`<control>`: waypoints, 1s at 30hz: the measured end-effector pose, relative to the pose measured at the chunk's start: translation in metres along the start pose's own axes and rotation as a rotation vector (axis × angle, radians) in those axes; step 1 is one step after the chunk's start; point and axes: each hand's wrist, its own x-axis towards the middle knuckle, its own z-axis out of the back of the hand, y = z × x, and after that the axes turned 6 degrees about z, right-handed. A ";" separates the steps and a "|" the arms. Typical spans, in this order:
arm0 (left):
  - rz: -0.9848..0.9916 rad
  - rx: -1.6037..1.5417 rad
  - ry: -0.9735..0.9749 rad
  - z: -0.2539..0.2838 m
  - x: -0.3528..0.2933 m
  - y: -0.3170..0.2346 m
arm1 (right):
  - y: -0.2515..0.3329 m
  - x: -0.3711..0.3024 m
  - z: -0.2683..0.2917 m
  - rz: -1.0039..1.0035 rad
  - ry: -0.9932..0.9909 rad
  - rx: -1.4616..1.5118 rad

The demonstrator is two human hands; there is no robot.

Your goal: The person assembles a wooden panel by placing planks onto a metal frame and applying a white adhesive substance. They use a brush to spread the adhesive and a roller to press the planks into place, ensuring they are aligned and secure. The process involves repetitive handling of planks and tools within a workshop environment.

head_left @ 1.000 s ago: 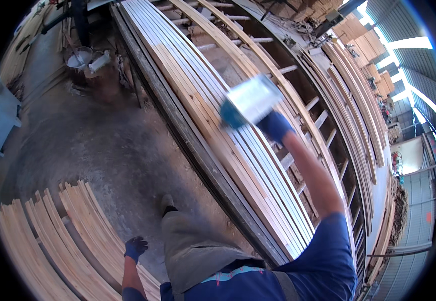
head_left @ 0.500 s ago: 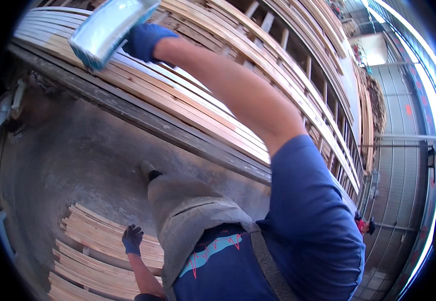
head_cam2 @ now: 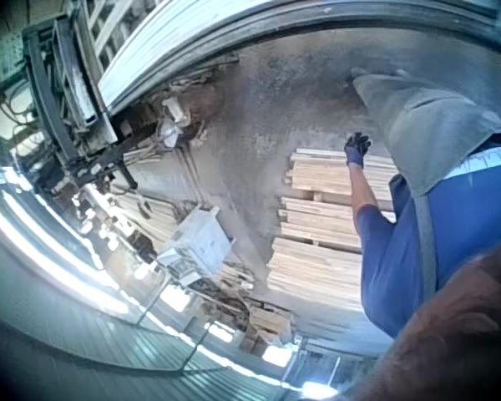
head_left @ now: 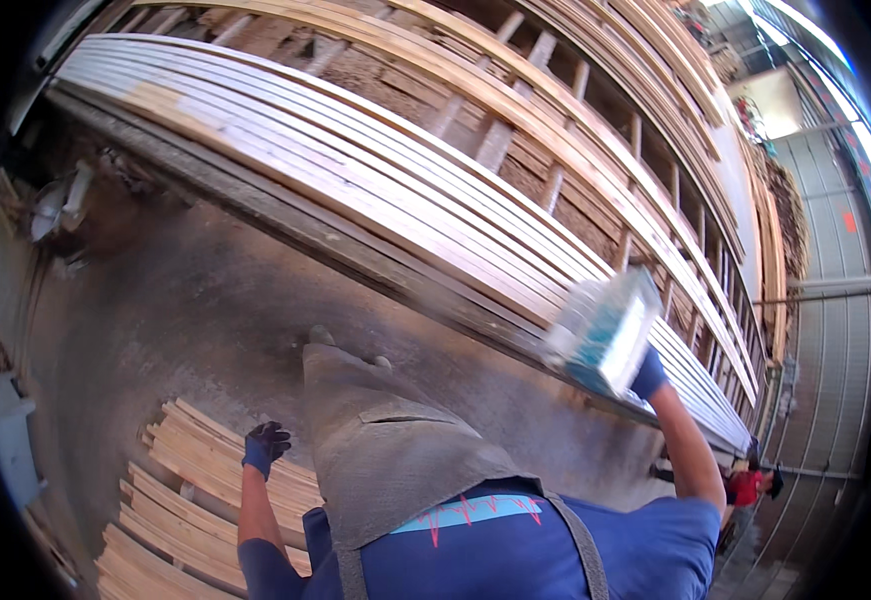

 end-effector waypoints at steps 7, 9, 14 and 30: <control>0.210 0.012 0.002 0.035 0.028 0.042 | 0.027 -0.065 0.024 -0.064 -0.121 -0.766; 0.213 0.056 -0.021 0.054 0.038 0.026 | 0.061 -0.034 0.008 0.016 -0.162 -0.803; 0.072 -0.037 -0.001 0.104 0.021 -0.058 | 0.181 0.089 -0.055 0.276 -0.157 -0.723; -0.089 -0.319 -0.184 0.278 0.005 -0.219 | 0.665 0.564 -0.335 0.873 -0.025 -0.730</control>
